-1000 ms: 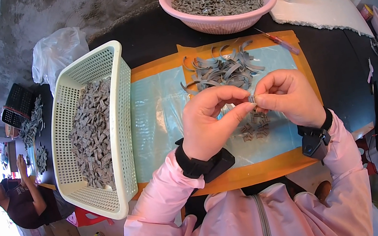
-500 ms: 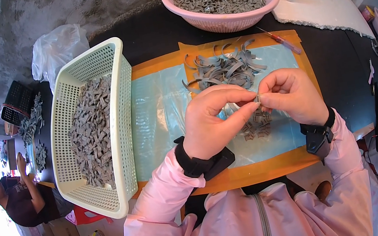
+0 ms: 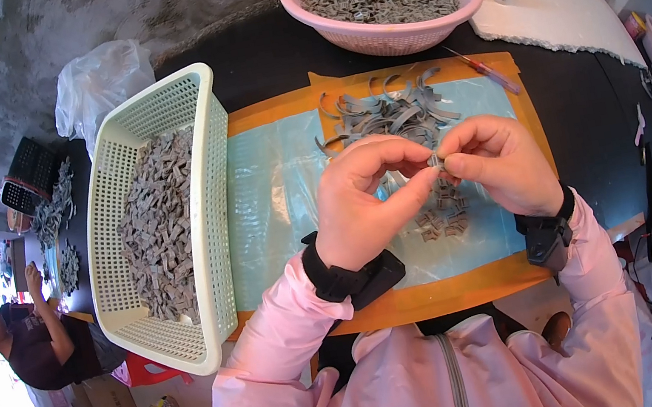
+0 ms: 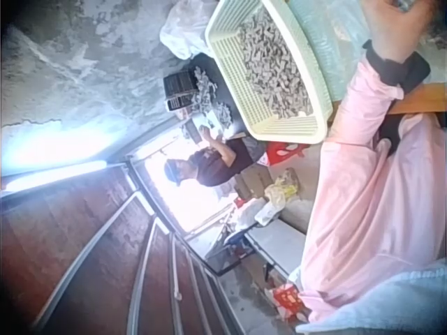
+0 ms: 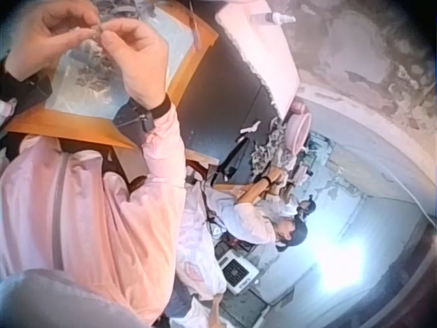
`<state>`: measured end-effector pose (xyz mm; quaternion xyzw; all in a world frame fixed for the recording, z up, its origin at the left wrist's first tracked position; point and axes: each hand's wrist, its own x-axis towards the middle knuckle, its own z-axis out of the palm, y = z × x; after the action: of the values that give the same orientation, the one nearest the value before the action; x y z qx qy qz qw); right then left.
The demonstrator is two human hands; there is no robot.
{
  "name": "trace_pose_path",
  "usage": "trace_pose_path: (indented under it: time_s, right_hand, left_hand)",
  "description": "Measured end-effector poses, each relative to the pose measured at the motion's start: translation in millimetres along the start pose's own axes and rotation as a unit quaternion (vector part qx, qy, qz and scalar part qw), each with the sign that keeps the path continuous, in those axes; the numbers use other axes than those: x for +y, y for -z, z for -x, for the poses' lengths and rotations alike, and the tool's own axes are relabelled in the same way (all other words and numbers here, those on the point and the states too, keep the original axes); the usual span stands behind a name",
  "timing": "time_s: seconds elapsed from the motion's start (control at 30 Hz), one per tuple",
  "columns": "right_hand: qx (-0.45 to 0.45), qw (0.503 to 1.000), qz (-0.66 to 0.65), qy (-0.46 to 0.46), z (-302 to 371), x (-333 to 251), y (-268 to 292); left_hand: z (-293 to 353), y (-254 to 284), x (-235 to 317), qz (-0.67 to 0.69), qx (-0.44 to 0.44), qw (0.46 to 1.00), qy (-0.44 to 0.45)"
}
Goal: Sorting and inspecting small grey material components for shoe manufacturing at a workbench.
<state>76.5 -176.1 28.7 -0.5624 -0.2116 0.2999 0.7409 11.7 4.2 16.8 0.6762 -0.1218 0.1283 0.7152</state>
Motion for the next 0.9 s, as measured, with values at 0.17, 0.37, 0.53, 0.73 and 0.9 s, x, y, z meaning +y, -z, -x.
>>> trace_pose_path:
  time_s: [0.17, 0.37, 0.53, 0.73, 0.9]
  right_hand:
    - [0.024, 0.999, 0.02, 0.025, 2, -4, -3]
    - [0.002, 1.0, 0.004, 0.014, 1, -3, 4]
    - [-0.006, 0.999, 0.037, -0.021, 0, -4, 4]
    - [-0.038, 0.995, -0.09, -0.017, -2, -4, 10]
    - [-0.061, 0.993, -0.064, 0.075, -1, -1, 9]
  left_hand:
    - [-1, 1, 0, -0.058, -0.042, 0.997, 0.003]
    - [-2, 0, 0, -0.025, -0.061, 0.996, 0.054]
    - [-2, 2, -3, -0.054, -0.084, 0.994, 0.05]
    - [0, -2, -3, 0.083, 0.006, 0.994, 0.078]
    - [0, 1, 1, 0.179, 0.029, 0.975, 0.128]
